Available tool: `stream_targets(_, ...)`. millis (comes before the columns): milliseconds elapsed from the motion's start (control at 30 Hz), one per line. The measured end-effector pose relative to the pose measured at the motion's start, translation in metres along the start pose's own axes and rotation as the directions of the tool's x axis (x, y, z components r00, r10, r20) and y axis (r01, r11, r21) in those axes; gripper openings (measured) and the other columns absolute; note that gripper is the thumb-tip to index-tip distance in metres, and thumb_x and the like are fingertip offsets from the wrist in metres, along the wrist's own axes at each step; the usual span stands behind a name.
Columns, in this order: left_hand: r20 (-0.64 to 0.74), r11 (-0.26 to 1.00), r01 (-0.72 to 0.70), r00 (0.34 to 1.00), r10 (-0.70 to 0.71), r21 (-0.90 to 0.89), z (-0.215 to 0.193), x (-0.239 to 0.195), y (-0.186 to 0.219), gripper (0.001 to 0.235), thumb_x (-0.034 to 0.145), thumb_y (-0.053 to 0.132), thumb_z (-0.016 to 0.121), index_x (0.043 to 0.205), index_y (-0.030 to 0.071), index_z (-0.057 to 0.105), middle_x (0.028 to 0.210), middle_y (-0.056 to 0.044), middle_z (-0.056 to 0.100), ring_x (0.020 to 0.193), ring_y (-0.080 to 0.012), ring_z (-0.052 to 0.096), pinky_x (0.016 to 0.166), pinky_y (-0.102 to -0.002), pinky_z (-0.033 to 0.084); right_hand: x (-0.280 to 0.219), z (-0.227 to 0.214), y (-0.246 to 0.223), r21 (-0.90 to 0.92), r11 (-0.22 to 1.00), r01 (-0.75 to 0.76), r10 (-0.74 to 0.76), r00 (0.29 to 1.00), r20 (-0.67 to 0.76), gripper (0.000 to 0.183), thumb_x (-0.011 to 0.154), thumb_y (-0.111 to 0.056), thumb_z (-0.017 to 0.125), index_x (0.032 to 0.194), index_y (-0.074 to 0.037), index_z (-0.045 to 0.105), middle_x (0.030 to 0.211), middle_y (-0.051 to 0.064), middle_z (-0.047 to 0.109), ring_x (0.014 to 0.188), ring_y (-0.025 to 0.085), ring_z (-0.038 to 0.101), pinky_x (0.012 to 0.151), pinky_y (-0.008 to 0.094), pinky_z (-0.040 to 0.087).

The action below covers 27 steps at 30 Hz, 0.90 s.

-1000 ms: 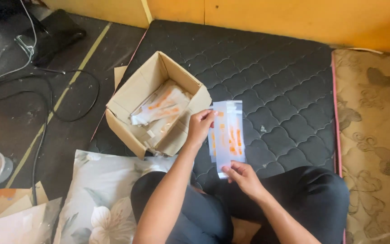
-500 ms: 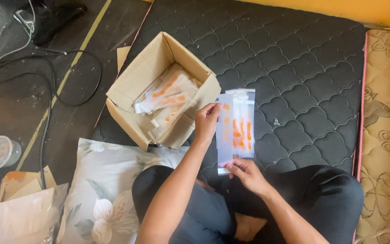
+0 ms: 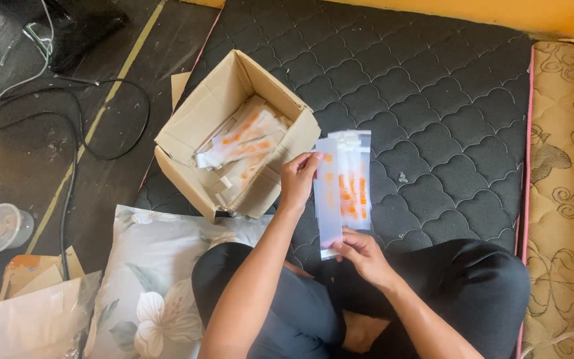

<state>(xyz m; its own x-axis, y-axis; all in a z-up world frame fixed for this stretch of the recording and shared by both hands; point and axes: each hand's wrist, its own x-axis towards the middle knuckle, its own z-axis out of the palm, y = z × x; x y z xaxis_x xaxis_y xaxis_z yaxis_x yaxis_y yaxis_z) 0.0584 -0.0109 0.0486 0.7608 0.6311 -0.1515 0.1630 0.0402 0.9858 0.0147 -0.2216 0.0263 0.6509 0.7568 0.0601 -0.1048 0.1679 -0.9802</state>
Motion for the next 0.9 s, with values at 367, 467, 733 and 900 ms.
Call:
stream_targets(367,0.193,0.940,-0.209,0.968,0.159,0.270,0.000,-0.005,-0.018,0.018,0.089,0.030,0.074,0.096,0.015,0.081,0.079,-0.009,0.072,0.083,-0.0243,0.071,0.080,-0.038,0.056,-0.005,-0.007,-0.034,-0.535,0.670,0.515,-0.654,0.750,-0.096,0.020,0.097,-0.020,0.061,0.089,-0.008,0.074,0.155,0.027,0.035,0.127,0.035,0.047,0.107,0.044,0.037)
stream_targets(467,0.461,0.756,-0.338,0.886,0.054,0.561,0.001,-0.022,-0.006,0.021,0.094,0.027,0.063,0.082,0.018,0.078,0.079,-0.008,0.071,0.075,-0.0264,0.069,0.073,-0.038,0.054,-0.006,-0.020,-0.033,-0.538,0.652,0.534,-0.696,0.703,-0.146,0.021,0.097,-0.019,0.060,0.087,-0.004,0.072,0.146,0.031,0.049,0.123,0.041,0.055,0.102,0.048,0.042)
stream_targets(733,0.524,0.797,-0.454,0.826,0.208,0.399,0.012,-0.031,0.012,0.033,0.085,0.016,0.064,0.118,0.015,0.070,0.104,-0.003,0.068,0.089,-0.0225,0.073,0.078,-0.039,0.059,0.028,-0.019,-0.055,-0.466,0.813,0.348,-0.496,0.834,-0.242,0.068,0.109,-0.045,0.024,0.122,0.002,0.071,0.116,0.022,0.072,0.112,0.033,0.069,0.097,0.045,0.050)
stream_targets(900,0.479,0.958,-0.282,0.849,0.224,0.051,0.006,-0.023,-0.006,0.023,0.081,0.014,0.062,0.099,0.012,0.075,0.084,-0.003,0.070,0.080,-0.0155,0.070,0.075,-0.031,0.056,0.046,-0.010,-0.053,-0.399,0.900,0.174,-0.335,0.862,-0.380,0.022,0.102,-0.010,0.058,0.113,-0.003,0.076,0.108,0.015,0.075,0.101,0.022,0.068,0.094,0.040,0.051)
